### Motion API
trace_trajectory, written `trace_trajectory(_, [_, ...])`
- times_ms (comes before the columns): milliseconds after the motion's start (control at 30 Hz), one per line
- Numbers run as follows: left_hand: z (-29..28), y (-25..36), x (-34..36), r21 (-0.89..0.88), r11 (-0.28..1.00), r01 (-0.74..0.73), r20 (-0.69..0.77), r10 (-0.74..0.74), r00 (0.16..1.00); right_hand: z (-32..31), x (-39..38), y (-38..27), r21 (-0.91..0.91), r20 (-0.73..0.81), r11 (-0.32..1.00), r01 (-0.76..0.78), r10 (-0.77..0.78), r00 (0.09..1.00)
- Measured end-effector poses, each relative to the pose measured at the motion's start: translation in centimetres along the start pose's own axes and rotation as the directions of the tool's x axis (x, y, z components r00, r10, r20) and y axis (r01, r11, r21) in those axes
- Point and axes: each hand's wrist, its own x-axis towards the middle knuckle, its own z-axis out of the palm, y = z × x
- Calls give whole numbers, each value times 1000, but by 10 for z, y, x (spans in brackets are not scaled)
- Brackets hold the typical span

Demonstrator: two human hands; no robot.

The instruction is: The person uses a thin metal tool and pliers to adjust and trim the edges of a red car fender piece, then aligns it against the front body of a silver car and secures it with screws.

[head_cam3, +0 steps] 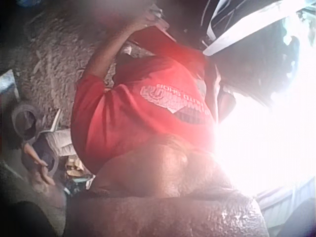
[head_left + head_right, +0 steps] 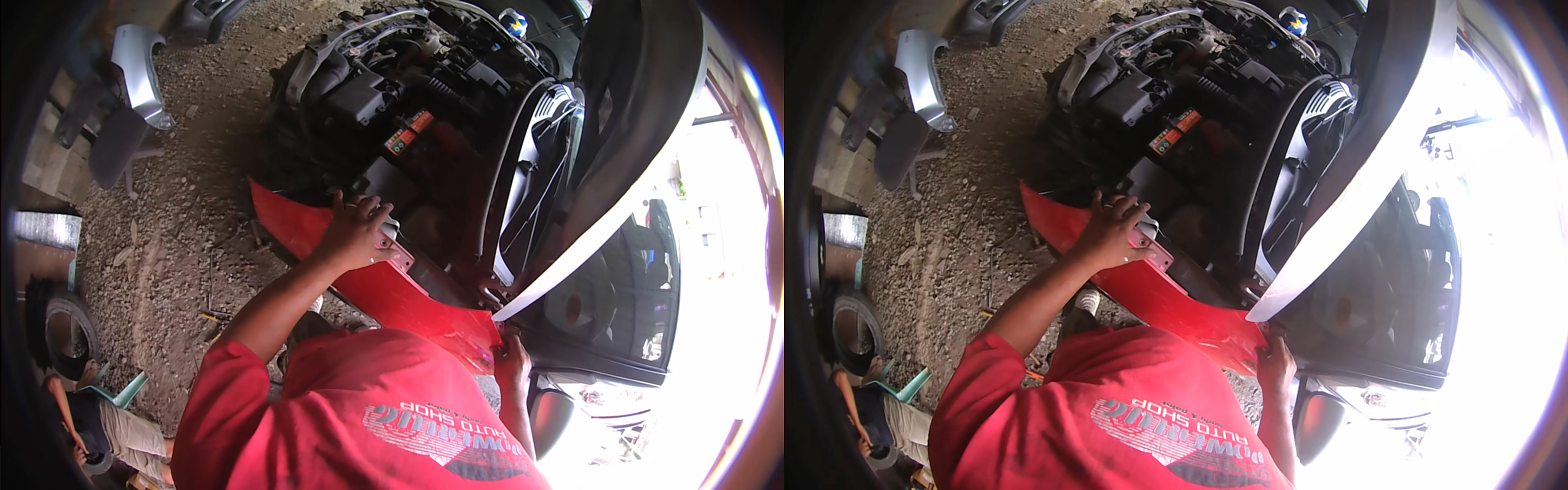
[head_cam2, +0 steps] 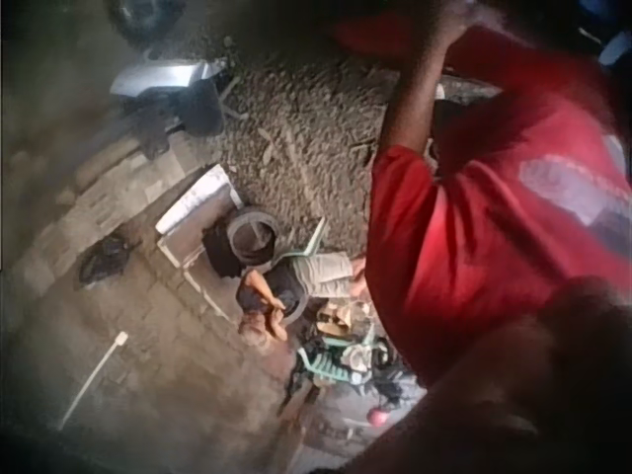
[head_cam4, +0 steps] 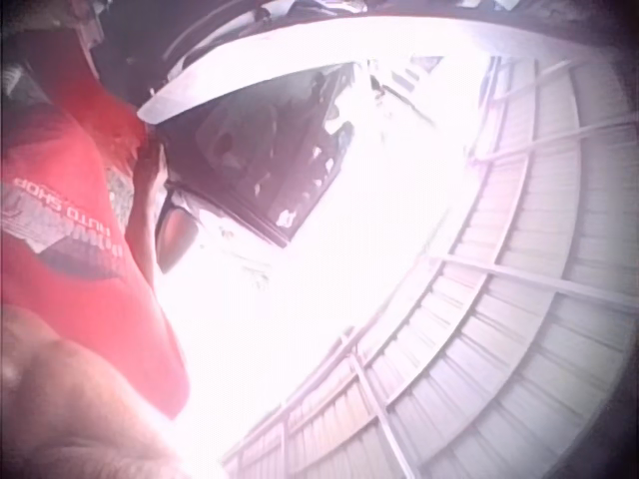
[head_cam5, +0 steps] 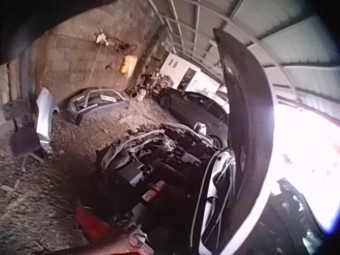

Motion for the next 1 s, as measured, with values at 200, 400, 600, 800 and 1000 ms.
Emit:
trace_trajectory(200, [30,26,37,-171,982,-75,-37,70,997,8,-6,0,-9,-45,1000,-22,21,999])
trace_trajectory(400, [63,72,113,-328,931,-158,-138,118,983,6,-7,0,9,-9,998,-63,63,998])
trace_trajectory(600, [81,124,184,-301,943,-140,18,153,988,9,-5,0,24,-12,998,-64,64,998])
trace_trajectory(800, [107,153,214,-8,999,-32,147,33,989,15,-10,6,-4,-59,999,-40,39,997])
trace_trajectory(1000, [122,135,219,-337,934,-118,-161,66,985,8,-12,-1,110,-84,993,-35,44,996])
